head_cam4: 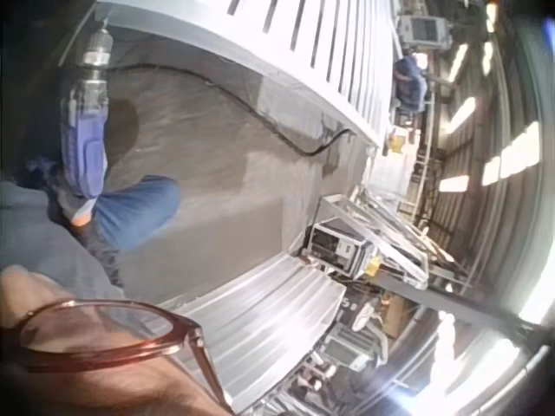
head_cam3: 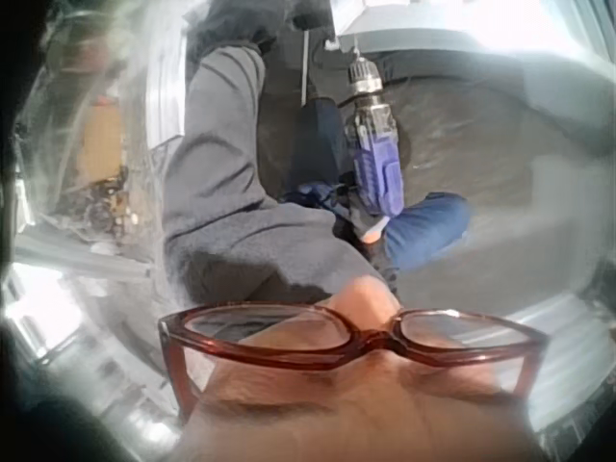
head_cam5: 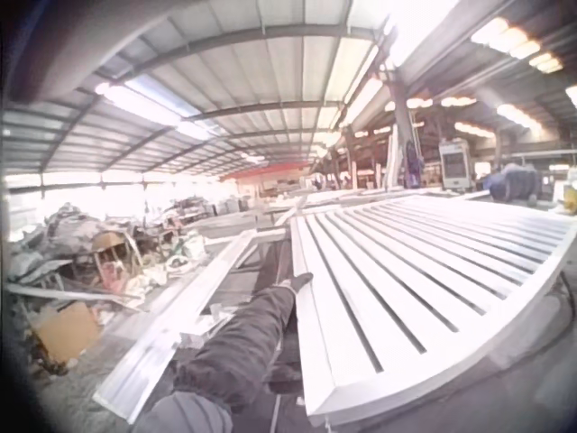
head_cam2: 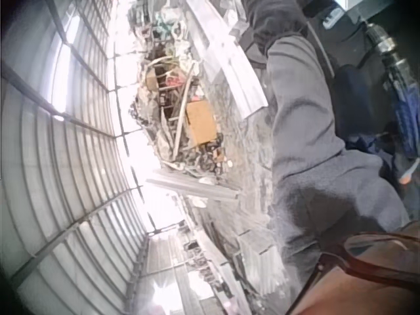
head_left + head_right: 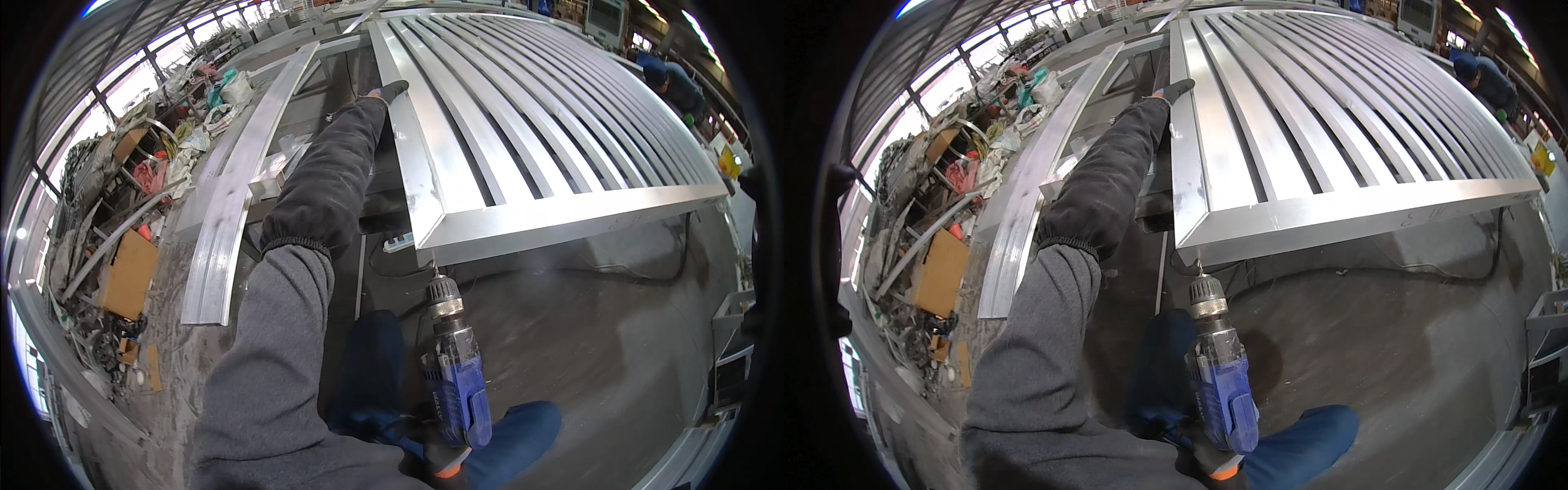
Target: The person welds metal slats to a frame, then uses a drill to fasten components and an angle grinder to smooth edges. The person handles metal slats, a frame, and various tools to assemble a metal grille.
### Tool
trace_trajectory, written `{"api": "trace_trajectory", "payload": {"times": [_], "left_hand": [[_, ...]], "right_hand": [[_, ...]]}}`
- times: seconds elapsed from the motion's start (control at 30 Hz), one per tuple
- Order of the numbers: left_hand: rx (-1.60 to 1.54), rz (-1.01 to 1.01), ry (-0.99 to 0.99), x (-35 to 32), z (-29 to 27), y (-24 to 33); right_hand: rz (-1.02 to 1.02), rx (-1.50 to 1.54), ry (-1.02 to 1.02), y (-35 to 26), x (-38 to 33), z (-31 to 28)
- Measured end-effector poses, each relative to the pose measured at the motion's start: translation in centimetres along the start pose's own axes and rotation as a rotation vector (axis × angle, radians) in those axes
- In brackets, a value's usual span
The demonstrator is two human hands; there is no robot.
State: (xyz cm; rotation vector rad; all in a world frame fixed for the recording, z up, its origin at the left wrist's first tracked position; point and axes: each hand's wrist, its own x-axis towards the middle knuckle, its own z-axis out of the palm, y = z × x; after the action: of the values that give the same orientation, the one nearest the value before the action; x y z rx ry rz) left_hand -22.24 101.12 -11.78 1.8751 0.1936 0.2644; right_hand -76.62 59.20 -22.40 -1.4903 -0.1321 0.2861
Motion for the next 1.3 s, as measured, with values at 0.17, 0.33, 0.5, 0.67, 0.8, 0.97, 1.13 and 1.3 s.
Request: {"api": "trace_trajectory", "payload": {"times": [0.17, 0.33, 0.5, 0.67, 0.8, 0.97, 1.13, 1.3], "left_hand": [[0.061, -0.017, -0.008, -0.5, 0.6, 0.7], [-0.019, -0.134, 0.025, -2.3, 1.0, 1.8], [-0.031, -0.154, 0.059, -0.1, 1.0, 0.3], [-0.053, -0.192, 0.018, 3.7, 1.2, -2.1], [-0.038, -0.176, -0.001, 3.5, 1.2, -2.2], [-0.045, -0.180, -0.006, 1.7, 1.6, -0.8], [-0.053, -0.183, -0.015, 1.2, 1.8, -0.4], [-0.050, -0.179, -0.020, 1.3, 2.1, -0.1]], "right_hand": [[0.069, -0.015, 0.026, 1.5, 0.2, 0.6], [-0.236, -0.339, 0.068, 2.3, 0.3, 1.3], [-0.096, -0.289, 0.184, 1.5, 0.3, 1.6], [-0.037, -0.376, 0.172, -0.1, -0.1, 1.6], [-0.145, -0.523, 0.216, -1.4, -0.2, 1.5], [-0.305, -0.770, 0.275, -2.7, 0.3, 1.9], [-0.314, -0.741, 0.411, -3.3, 0.7, 2.7], [-0.386, -0.730, 0.511, -3.3, 0.8, 3.3]]}}
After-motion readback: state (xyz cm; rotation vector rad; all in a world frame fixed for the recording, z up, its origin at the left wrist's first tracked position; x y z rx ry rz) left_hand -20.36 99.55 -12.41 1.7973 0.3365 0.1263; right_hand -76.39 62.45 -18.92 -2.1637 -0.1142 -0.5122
